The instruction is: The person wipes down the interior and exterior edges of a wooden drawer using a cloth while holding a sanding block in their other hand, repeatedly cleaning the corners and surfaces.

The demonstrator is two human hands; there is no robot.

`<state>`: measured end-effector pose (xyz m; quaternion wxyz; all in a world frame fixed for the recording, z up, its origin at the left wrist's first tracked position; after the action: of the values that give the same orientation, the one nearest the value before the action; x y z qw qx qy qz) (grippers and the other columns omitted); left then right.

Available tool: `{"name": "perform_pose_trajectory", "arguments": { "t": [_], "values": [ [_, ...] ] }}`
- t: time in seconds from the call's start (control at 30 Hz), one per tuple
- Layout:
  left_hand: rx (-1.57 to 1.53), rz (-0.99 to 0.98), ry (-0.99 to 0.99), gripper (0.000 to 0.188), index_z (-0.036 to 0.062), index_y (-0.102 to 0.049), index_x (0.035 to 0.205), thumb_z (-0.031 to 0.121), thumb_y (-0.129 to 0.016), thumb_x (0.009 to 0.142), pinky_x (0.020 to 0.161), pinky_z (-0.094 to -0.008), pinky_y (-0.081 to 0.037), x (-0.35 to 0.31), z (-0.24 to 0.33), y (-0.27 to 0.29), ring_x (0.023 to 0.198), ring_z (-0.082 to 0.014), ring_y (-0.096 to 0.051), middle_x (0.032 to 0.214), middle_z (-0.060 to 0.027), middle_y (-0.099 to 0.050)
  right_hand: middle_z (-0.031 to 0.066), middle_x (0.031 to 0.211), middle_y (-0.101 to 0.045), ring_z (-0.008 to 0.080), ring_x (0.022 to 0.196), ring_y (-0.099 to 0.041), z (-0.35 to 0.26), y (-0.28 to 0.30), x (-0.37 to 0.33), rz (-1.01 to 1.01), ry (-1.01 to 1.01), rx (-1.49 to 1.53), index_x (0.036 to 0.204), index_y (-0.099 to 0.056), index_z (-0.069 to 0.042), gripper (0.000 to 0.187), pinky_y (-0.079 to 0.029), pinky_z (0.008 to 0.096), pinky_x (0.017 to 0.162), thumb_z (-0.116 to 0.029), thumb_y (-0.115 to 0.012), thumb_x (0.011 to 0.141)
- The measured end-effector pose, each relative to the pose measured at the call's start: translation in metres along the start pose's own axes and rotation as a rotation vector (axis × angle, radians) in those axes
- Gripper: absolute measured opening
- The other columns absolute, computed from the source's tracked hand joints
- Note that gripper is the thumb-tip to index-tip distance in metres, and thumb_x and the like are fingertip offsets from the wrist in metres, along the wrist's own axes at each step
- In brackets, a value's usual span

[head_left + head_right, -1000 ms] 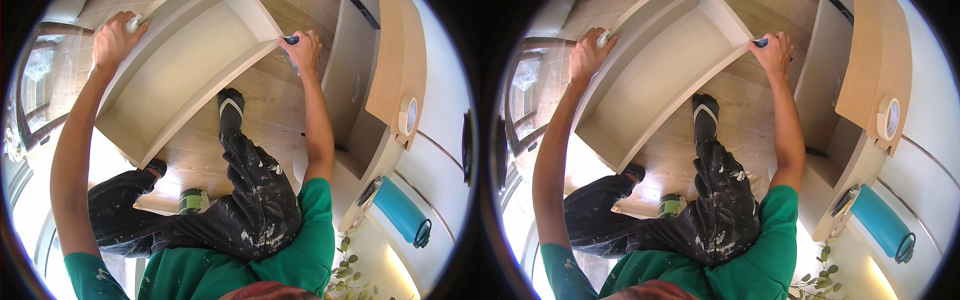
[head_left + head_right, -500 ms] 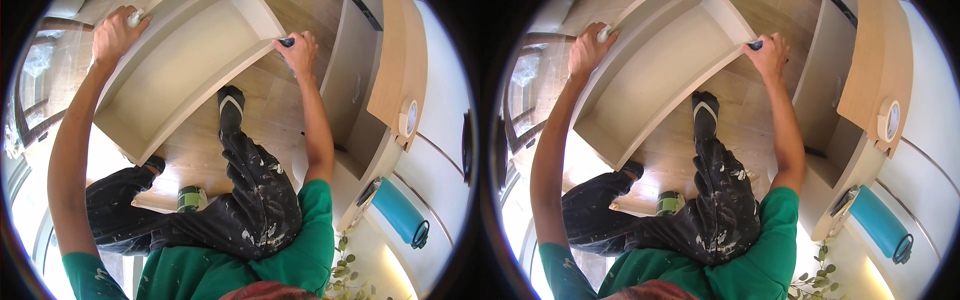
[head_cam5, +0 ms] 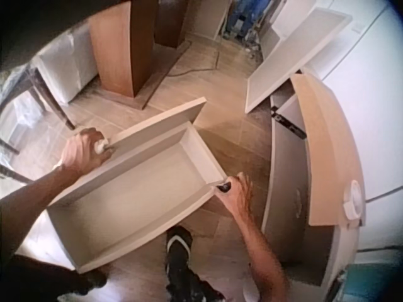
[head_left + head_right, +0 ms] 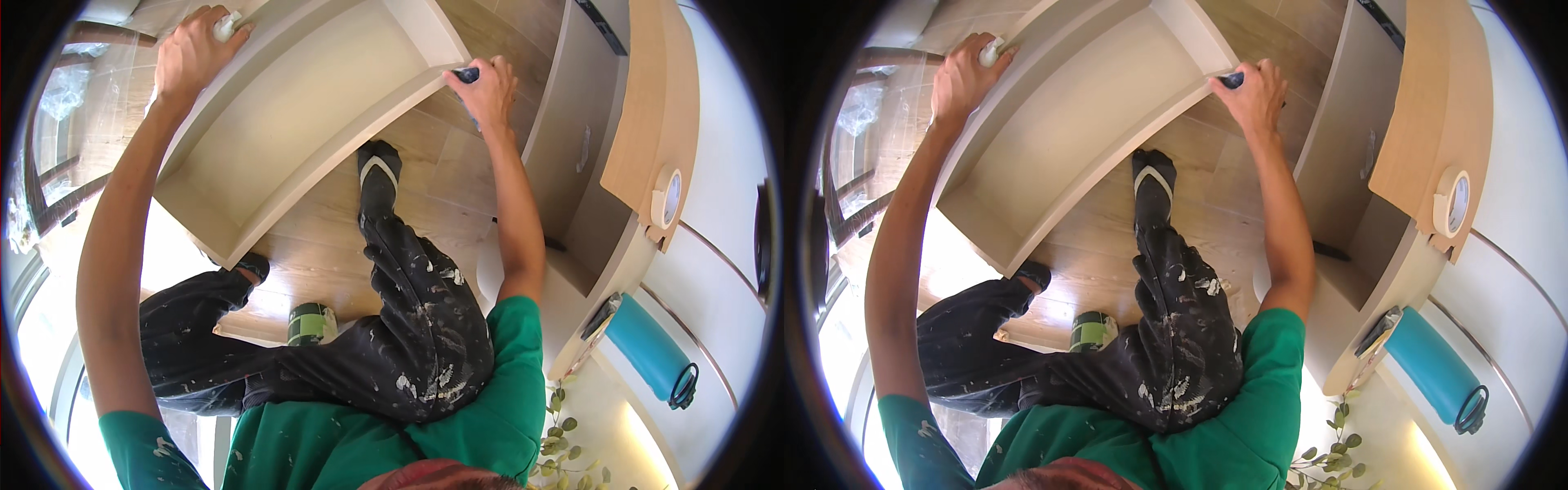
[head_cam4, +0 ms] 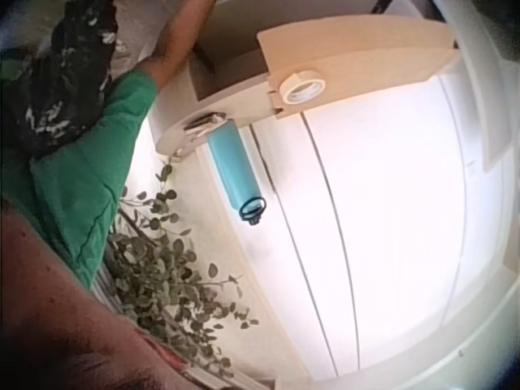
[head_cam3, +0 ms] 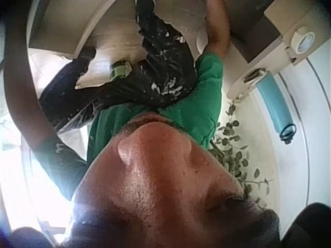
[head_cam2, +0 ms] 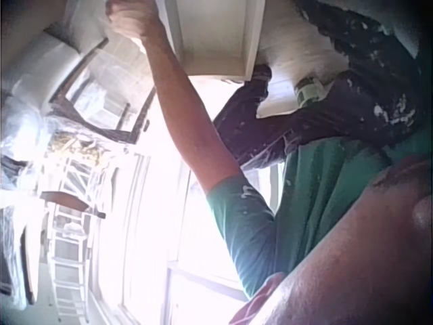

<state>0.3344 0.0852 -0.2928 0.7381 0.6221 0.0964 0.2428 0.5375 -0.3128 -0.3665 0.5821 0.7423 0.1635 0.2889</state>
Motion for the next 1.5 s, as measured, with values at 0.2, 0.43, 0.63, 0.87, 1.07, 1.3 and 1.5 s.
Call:
{"name": "perform_pose_trajectory", "arguments": {
  "t": [0.2,0.43,0.63,0.87,1.07,1.3,1.5],
  "values": [
    [-0.001,0.003,-0.003,0.044,0.0105,-0.075,0.113,0.047,-0.076,0.088,0.086,-0.0444,-0.058,0.001,0.002,0.001,0.101,-0.0366,-0.071,0.112,-0.0094,-0.074,0.0096,0.096,-0.061,0.0323,0.100,-0.058,0.003,0.000,0.001,-0.045,-0.064,-0.036,0.088,-0.076,-0.011,0.044,-0.044,0.0502,0.087,-0.050,-0.087,0.072],
    [0.003,-0.006,-0.008,0.046,0.0104,-0.075,0.114,0.047,-0.076,0.087,0.086,-0.0441,-0.058,0.000,0.000,-0.002,0.102,-0.0365,-0.071,0.113,-0.0093,-0.074,0.0103,0.098,-0.062,0.0323,0.102,-0.058,0.007,0.002,0.010,-0.074,-0.067,-0.092,0.089,-0.075,-0.011,0.045,-0.044,0.0492,0.087,-0.051,-0.086,0.073],
    [0.017,0.024,-0.012,0.046,0.0101,-0.075,0.114,0.047,-0.077,0.087,0.086,-0.0437,-0.058,-0.001,-0.003,-0.003,0.101,-0.0364,-0.072,0.115,-0.0091,-0.074,0.0105,0.097,-0.060,0.0318,0.104,-0.057,0.002,0.003,0.013,-0.109,-0.090,-0.098,0.088,-0.073,-0.010,0.047,-0.044,0.0467,0.089,-0.054,-0.086,0.075],
    [0.004,0.000,-0.022,0.046,0.0093,-0.075,0.115,0.046,-0.076,0.087,0.087,-0.0437,-0.058,0.002,-0.001,-0.002,0.102,-0.0362,-0.072,0.116,-0.0101,-0.074,0.0100,0.097,-0.060,0.0311,0.102,-0.057,0.000,0.000,0.003,-0.086,-0.068,-0.080,0.089,-0.074,-0.010,0.049,-0.044,0.0460,0.088,-0.055,-0.086,0.074],
    [0.027,0.059,-0.040,0.048,0.0098,-0.075,0.116,0.048,-0.077,0.087,0.088,-0.0433,-0.058,0.001,-0.006,-0.006,0.103,-0.0358,-0.072,0.117,-0.0099,-0.074,0.0087,0.095,-0.059,0.0313,0.099,-0.056,-0.011,0.001,-0.006,-0.023,-0.042,-0.049,0.087,-0.074,-0.010,0.046,-0.042,0.0471,0.086,-0.051,-0.088,0.071],
    [0.007,0.016,-0.010,0.048,0.0092,-0.075,0.114,0.049,-0.076,0.087,0.087,-0.0439,-0.058,-0.001,0.000,-0.002,0.101,-0.0360,-0.072,0.113,-0.0105,-0.075,0.0083,0.094,-0.058,0.0311,0.099,-0.056,-0.016,-0.001,-0.012,0.018,0.021,-0.050,0.086,-0.075,-0.010,0.046,-0.044,0.0462,0.085,-0.051,-0.088,0.072],
    [-0.004,0.006,0.006,0.046,0.0095,-0.075,0.113,0.047,-0.077,0.087,0.086,-0.0436,-0.058,0.001,0.003,0.000,0.100,-0.0360,-0.072,0.110,-0.0099,-0.075,0.0078,0.094,-0.058,0.0311,0.097,-0.056,-0.021,0.000,-0.018,-0.021,0.017,-0.055,0.087,-0.075,-0.011,0.046,-0.044,0.0470,0.084,-0.051,-0.089,0.072]
  ]
}}
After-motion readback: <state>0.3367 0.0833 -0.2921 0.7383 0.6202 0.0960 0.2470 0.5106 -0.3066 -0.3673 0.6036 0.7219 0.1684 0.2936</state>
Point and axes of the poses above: each hand's wrist, its own x-axis towards the middle knuckle, its own y-axis out of the back of the hand, z = x × y, the point moved 4 cm from there along x, towards the middle knuckle
